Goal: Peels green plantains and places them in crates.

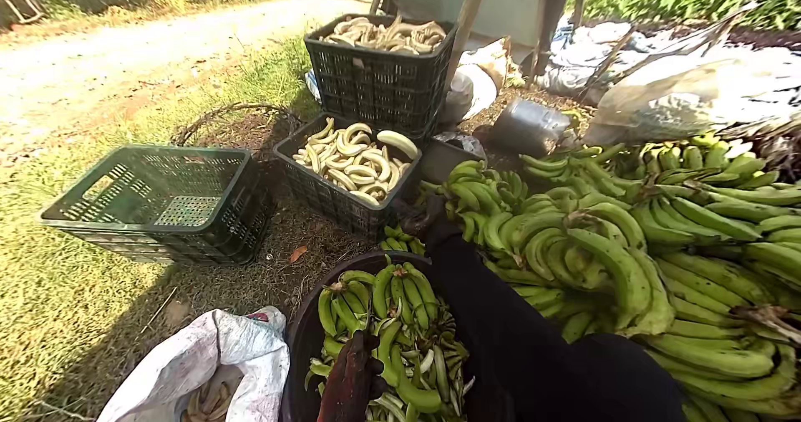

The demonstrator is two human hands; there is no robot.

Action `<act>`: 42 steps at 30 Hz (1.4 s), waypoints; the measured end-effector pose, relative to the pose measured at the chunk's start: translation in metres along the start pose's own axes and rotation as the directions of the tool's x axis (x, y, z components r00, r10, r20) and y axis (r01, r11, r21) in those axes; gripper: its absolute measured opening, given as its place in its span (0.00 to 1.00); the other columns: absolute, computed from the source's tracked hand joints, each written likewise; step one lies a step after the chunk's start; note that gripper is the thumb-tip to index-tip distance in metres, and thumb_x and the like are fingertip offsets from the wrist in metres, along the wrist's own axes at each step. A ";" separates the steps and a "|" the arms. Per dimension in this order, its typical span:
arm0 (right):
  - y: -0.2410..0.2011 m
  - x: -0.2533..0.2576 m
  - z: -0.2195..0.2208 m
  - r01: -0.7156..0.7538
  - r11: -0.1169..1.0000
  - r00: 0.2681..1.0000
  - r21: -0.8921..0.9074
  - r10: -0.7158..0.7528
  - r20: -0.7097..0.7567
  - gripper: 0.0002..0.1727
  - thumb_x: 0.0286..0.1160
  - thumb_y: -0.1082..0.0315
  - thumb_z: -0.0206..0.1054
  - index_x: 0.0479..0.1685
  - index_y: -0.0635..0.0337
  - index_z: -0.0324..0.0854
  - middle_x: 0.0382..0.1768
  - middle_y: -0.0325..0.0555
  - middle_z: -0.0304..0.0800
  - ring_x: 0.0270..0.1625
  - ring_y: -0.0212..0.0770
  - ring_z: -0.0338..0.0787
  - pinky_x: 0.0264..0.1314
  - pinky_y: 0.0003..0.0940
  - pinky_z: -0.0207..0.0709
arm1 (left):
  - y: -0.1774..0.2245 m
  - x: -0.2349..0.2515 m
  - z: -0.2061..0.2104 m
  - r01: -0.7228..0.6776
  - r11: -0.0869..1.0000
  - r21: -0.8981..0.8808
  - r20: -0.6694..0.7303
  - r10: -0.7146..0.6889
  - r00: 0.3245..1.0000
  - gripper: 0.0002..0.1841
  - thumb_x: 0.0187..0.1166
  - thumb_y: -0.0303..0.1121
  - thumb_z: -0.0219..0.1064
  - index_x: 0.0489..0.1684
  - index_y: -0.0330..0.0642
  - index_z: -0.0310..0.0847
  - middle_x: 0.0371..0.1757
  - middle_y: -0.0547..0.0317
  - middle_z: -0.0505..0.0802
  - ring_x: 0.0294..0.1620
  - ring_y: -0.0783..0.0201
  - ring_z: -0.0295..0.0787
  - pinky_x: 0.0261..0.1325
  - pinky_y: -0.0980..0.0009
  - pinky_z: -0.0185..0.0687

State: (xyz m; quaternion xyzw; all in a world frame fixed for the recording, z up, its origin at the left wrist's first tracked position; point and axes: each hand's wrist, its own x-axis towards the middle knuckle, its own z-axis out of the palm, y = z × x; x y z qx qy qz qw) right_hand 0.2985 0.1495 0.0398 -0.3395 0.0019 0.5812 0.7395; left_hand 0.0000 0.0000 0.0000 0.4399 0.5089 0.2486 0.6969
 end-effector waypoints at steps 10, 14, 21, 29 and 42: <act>0.094 -0.085 -0.157 -0.228 0.910 0.943 -0.345 0.119 -0.310 0.21 0.95 0.50 0.41 0.42 0.55 0.71 0.27 0.42 0.79 0.28 0.39 0.82 0.31 0.37 0.79 | 0.003 -0.010 -0.005 -0.099 0.991 -0.090 -0.072 0.093 0.993 0.32 0.95 0.55 0.36 0.69 0.41 0.80 0.43 0.48 0.93 0.30 0.58 0.90 0.30 0.66 0.87; 0.113 -0.126 -0.193 -0.241 0.629 0.960 -0.739 0.041 -0.277 0.16 0.94 0.57 0.46 0.53 0.58 0.74 0.29 0.41 0.78 0.27 0.36 0.79 0.29 0.34 0.77 | 0.006 -0.018 -0.013 -0.227 0.952 -0.207 -0.017 0.228 0.973 0.31 0.95 0.53 0.37 0.76 0.39 0.74 0.48 0.45 0.92 0.42 0.54 0.94 0.46 0.59 0.94; 0.187 -0.167 -0.246 -0.050 -0.395 0.958 -0.917 0.241 -0.156 0.30 0.86 0.50 0.53 0.85 0.50 0.70 0.73 0.57 0.81 0.73 0.59 0.82 0.74 0.66 0.73 | 0.019 -0.034 -0.017 -0.283 0.951 -0.127 -0.080 0.275 0.958 0.30 0.96 0.51 0.35 0.73 0.38 0.76 0.45 0.48 0.93 0.33 0.59 0.92 0.35 0.66 0.91; 0.237 -0.151 -0.231 -0.182 -0.575 0.964 -0.798 0.056 -0.260 0.46 0.65 0.40 0.70 0.86 0.52 0.65 0.71 0.58 0.82 0.70 0.65 0.83 0.67 0.70 0.75 | 0.020 -0.037 -0.006 -0.232 0.970 -0.077 -0.003 0.232 0.973 0.28 0.95 0.51 0.41 0.72 0.39 0.77 0.47 0.49 0.92 0.33 0.59 0.91 0.34 0.66 0.90; 0.081 -0.199 -0.190 -0.062 0.990 0.942 -0.124 0.099 0.321 0.31 0.87 0.46 0.50 0.77 0.60 0.71 0.59 0.64 0.87 0.53 0.58 0.91 0.52 0.54 0.87 | -0.010 -0.017 0.024 -0.300 0.920 0.252 0.177 0.261 0.949 0.26 0.92 0.56 0.49 0.72 0.50 0.81 0.46 0.57 0.92 0.39 0.61 0.92 0.43 0.62 0.92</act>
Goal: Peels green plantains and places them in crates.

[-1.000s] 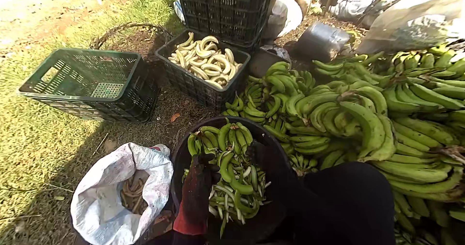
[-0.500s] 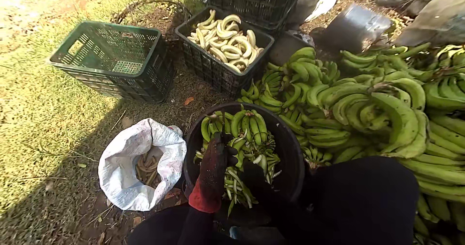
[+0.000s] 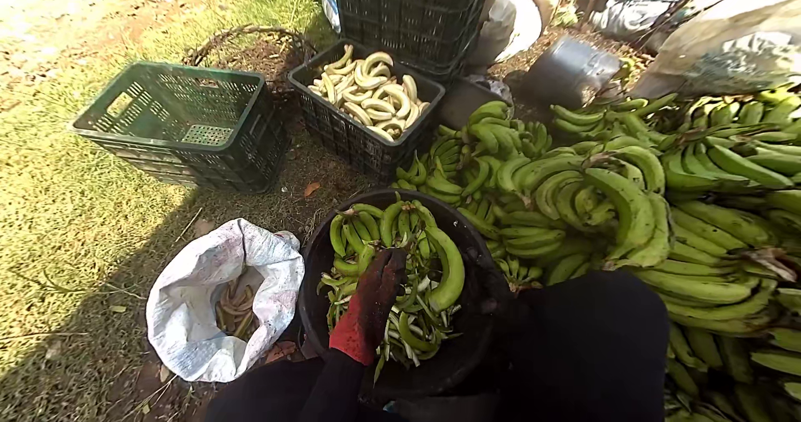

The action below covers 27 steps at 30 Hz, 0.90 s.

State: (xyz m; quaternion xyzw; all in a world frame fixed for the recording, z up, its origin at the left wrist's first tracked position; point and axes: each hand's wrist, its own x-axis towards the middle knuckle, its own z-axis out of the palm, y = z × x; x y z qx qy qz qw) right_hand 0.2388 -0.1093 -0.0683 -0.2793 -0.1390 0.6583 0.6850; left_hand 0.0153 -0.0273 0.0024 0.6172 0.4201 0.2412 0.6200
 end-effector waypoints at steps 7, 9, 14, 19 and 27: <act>-0.001 0.030 0.001 0.211 0.812 0.953 -0.545 -0.294 -0.069 0.32 0.87 0.49 0.58 0.89 0.47 0.62 0.66 0.55 0.85 0.50 0.52 0.92 0.48 0.51 0.89 | -0.023 -0.002 0.018 -0.184 0.758 0.626 0.176 0.093 0.980 0.26 0.89 0.60 0.49 0.69 0.57 0.85 0.59 0.61 0.93 0.65 0.63 0.88 0.72 0.54 0.82; 0.001 0.038 0.000 0.183 0.820 0.956 -0.543 -0.277 -0.096 0.31 0.90 0.48 0.54 0.89 0.46 0.61 0.62 0.58 0.86 0.44 0.54 0.92 0.42 0.50 0.90 | -0.025 -0.007 0.021 -0.213 0.733 0.646 0.215 0.093 0.972 0.25 0.89 0.58 0.50 0.71 0.57 0.84 0.61 0.61 0.93 0.66 0.62 0.87 0.74 0.54 0.81; -0.008 0.054 -0.009 0.101 0.832 0.978 -0.545 -0.183 -0.098 0.28 0.93 0.48 0.49 0.89 0.42 0.61 0.55 0.60 0.88 0.39 0.55 0.92 0.36 0.49 0.89 | -0.023 -0.013 0.019 -0.234 0.752 0.617 0.244 0.099 0.965 0.25 0.90 0.58 0.49 0.72 0.58 0.83 0.62 0.62 0.92 0.67 0.65 0.87 0.74 0.56 0.80; -0.018 0.034 0.055 -0.010 0.843 0.963 -0.539 -0.138 -0.232 0.25 0.96 0.55 0.43 0.85 0.51 0.65 0.51 0.56 0.89 0.34 0.49 0.91 0.33 0.43 0.88 | -0.028 -0.006 0.018 -0.184 0.774 0.606 0.207 0.070 0.976 0.24 0.89 0.58 0.52 0.70 0.58 0.84 0.60 0.60 0.93 0.65 0.62 0.87 0.74 0.54 0.80; 0.054 0.019 0.032 -0.179 0.872 0.922 -0.456 -0.013 -0.386 0.31 0.94 0.44 0.35 0.65 0.58 0.76 0.39 0.47 0.89 0.33 0.39 0.90 0.33 0.37 0.86 | -0.023 0.022 0.009 0.121 0.557 0.822 -0.174 0.042 0.984 0.28 0.76 0.57 0.67 0.74 0.58 0.83 0.62 0.42 0.90 0.61 0.40 0.89 0.61 0.40 0.82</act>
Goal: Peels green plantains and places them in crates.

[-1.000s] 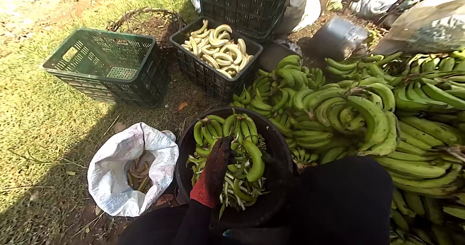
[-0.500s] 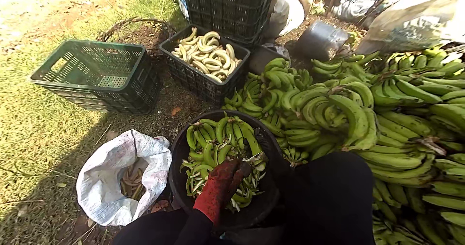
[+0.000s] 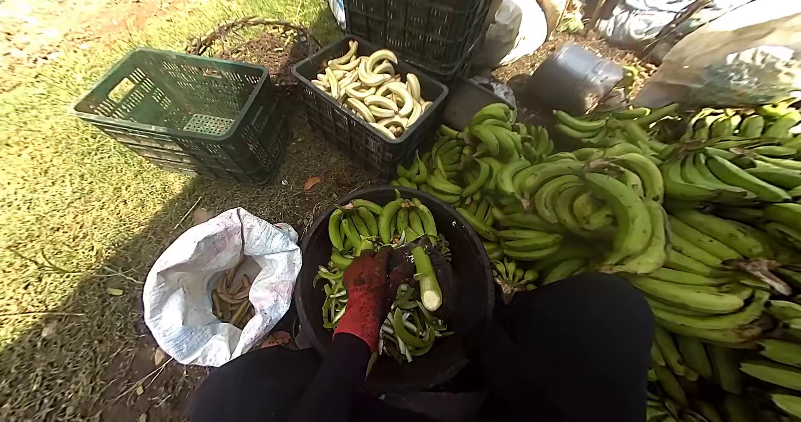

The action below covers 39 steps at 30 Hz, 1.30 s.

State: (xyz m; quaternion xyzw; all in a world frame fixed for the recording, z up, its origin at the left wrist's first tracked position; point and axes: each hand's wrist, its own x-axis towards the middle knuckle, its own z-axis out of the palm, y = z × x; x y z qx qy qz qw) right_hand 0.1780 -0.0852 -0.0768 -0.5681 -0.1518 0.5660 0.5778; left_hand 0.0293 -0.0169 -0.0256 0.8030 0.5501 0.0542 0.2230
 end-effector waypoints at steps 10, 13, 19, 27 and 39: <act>-0.033 -0.001 0.001 0.092 0.996 0.991 -0.016 -0.093 -0.100 0.26 0.92 0.56 0.54 0.84 0.55 0.65 0.57 0.50 0.88 0.45 0.42 0.92 0.42 0.40 0.89 | 0.002 -0.025 -0.024 0.018 0.925 -0.381 0.179 0.055 0.982 0.28 0.88 0.58 0.52 0.73 0.51 0.81 0.65 0.53 0.90 0.68 0.58 0.87 0.74 0.50 0.81; -0.050 0.020 -0.006 0.348 0.903 0.891 -0.252 -0.402 -0.209 0.29 0.92 0.54 0.51 0.87 0.59 0.62 0.70 0.53 0.81 0.62 0.38 0.87 0.64 0.37 0.84 | 0.010 -0.044 -0.015 -0.016 0.914 -0.405 0.262 0.134 0.956 0.28 0.88 0.60 0.52 0.72 0.52 0.82 0.63 0.55 0.90 0.67 0.60 0.87 0.73 0.52 0.82; -0.062 -0.001 0.022 0.271 0.962 0.957 -0.030 -0.273 -0.103 0.24 0.96 0.61 0.43 0.84 0.60 0.63 0.61 0.46 0.83 0.54 0.29 0.85 0.57 0.26 0.82 | 0.005 -0.025 -0.008 0.025 0.950 -0.311 0.166 0.028 0.986 0.26 0.88 0.55 0.55 0.74 0.49 0.81 0.64 0.49 0.90 0.69 0.52 0.85 0.76 0.49 0.77; -0.004 -0.003 -0.014 -0.084 0.996 0.955 0.021 0.074 0.286 0.27 0.95 0.54 0.40 0.86 0.57 0.56 0.55 0.53 0.89 0.49 0.43 0.92 0.49 0.38 0.88 | -0.013 0.004 -0.015 0.052 0.974 -0.220 0.008 -0.051 0.999 0.27 0.86 0.55 0.57 0.75 0.50 0.80 0.64 0.47 0.90 0.68 0.49 0.86 0.73 0.46 0.78; -0.066 0.035 0.023 0.266 0.945 0.740 -0.188 -0.326 -0.589 0.26 0.93 0.53 0.52 0.77 0.64 0.70 0.61 0.58 0.85 0.59 0.42 0.87 0.63 0.43 0.82 | 0.019 -0.024 -0.010 0.017 0.976 -0.216 0.110 0.007 0.994 0.26 0.87 0.52 0.56 0.75 0.48 0.80 0.63 0.46 0.90 0.68 0.48 0.86 0.73 0.47 0.79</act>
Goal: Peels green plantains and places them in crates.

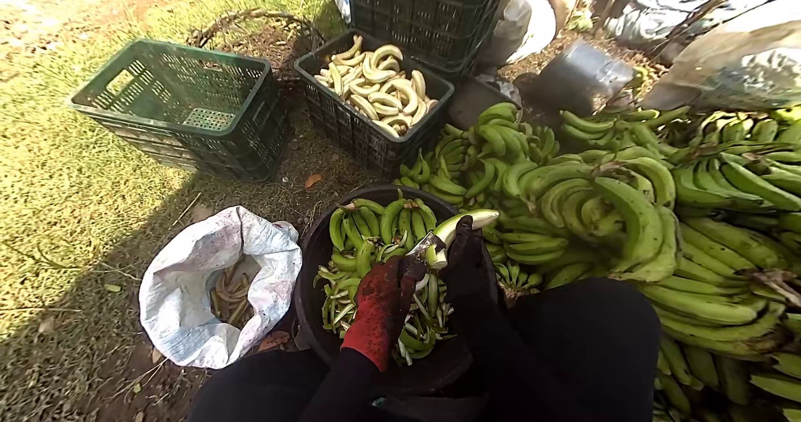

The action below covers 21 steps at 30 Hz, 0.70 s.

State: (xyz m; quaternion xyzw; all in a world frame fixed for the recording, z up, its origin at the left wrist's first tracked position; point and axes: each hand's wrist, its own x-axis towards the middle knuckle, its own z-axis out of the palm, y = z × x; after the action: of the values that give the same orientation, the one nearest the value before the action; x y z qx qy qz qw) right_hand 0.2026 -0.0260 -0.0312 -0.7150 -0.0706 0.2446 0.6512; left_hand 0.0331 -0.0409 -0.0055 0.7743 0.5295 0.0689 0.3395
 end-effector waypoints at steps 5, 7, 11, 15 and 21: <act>0.025 -0.017 -0.035 -0.145 0.989 0.623 -0.032 0.117 0.773 0.26 0.96 0.56 0.40 0.78 0.63 0.70 0.58 0.48 0.87 0.56 0.32 0.88 0.61 0.32 0.84 | -0.026 0.029 -0.009 -0.004 0.999 0.042 0.013 0.003 1.000 0.24 0.91 0.51 0.49 0.74 0.52 0.81 0.65 0.50 0.91 0.69 0.51 0.86 0.74 0.47 0.78; 0.019 -0.018 -0.052 -0.128 0.976 0.327 -0.176 0.209 0.921 0.26 0.94 0.54 0.41 0.73 0.62 0.73 0.57 0.46 0.89 0.57 0.32 0.88 0.64 0.35 0.83 | -0.035 0.038 -0.009 -0.010 0.996 0.091 0.023 0.008 1.000 0.25 0.91 0.54 0.47 0.73 0.55 0.82 0.65 0.53 0.91 0.69 0.52 0.86 0.74 0.47 0.78; 0.007 -0.022 -0.063 -0.091 0.900 0.191 -0.427 0.437 0.879 0.21 0.91 0.57 0.53 0.72 0.59 0.74 0.53 0.42 0.90 0.52 0.29 0.89 0.61 0.30 0.83 | -0.040 0.043 -0.001 0.016 0.995 0.094 -0.035 -0.013 0.999 0.28 0.92 0.56 0.43 0.69 0.53 0.85 0.62 0.54 0.92 0.69 0.54 0.87 0.74 0.49 0.78; 0.041 0.003 -0.058 -0.182 0.973 0.547 -0.142 0.220 0.808 0.25 0.93 0.59 0.49 0.83 0.61 0.63 0.63 0.47 0.86 0.61 0.32 0.88 0.65 0.31 0.84 | -0.028 0.032 0.003 -0.073 0.997 -0.005 -0.037 0.073 0.997 0.27 0.90 0.58 0.48 0.70 0.52 0.84 0.60 0.54 0.93 0.66 0.55 0.88 0.73 0.50 0.80; 0.025 0.019 -0.007 -0.351 0.861 0.889 0.368 0.183 0.419 0.26 0.95 0.51 0.38 0.64 0.64 0.71 0.39 0.57 0.88 0.32 0.47 0.89 0.31 0.42 0.85 | -0.005 0.006 0.017 -0.264 0.952 0.157 -0.107 0.282 0.953 0.29 0.78 0.59 0.64 0.72 0.54 0.85 0.54 0.45 0.93 0.53 0.44 0.91 0.56 0.43 0.86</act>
State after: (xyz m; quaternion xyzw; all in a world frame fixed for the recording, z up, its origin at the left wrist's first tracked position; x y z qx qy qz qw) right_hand 0.2172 -0.0278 -0.0597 -0.4954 -0.0343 0.4735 0.7275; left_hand 0.0396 -0.0423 -0.0224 0.8560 0.4416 0.1274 0.2365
